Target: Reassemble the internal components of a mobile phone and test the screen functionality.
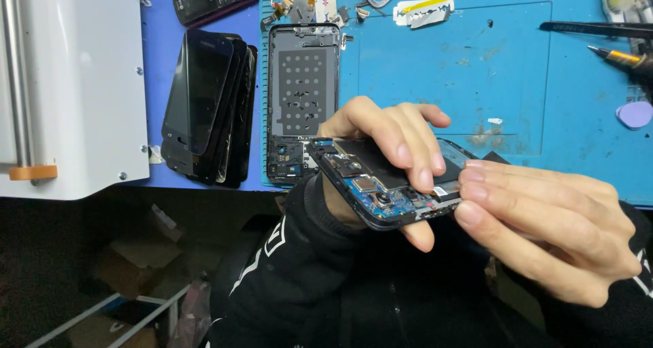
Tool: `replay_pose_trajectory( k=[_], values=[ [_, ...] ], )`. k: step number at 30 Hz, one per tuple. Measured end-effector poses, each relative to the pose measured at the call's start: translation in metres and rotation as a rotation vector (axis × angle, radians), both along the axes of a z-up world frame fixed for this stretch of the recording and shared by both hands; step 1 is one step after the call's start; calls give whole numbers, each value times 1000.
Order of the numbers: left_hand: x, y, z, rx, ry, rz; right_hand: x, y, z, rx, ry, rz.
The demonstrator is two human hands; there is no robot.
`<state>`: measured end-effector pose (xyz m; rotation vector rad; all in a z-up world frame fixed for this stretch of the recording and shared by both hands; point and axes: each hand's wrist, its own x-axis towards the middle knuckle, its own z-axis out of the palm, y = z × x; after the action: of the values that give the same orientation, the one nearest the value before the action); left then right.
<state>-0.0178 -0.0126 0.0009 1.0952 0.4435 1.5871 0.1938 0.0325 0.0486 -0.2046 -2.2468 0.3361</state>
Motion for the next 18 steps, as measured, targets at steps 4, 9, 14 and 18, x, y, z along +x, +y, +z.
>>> replay_pose_trajectory(
  k=[4, 9, 14, 18],
  values=[
    [1, -2, 4, -18, 15, 13, 0, 0, -3, -14, 17, -12],
    [1, -3, 5, -51, 12, 2, 2, 3, 0, 12, -5, 13],
    [-2, -6, 6, -49, 48, -11, 7, -2, 8, -40, -85, 6],
    [1, -7, 9, -119, 41, 13, 2, -10, 21, -176, -119, -69]
  ],
)
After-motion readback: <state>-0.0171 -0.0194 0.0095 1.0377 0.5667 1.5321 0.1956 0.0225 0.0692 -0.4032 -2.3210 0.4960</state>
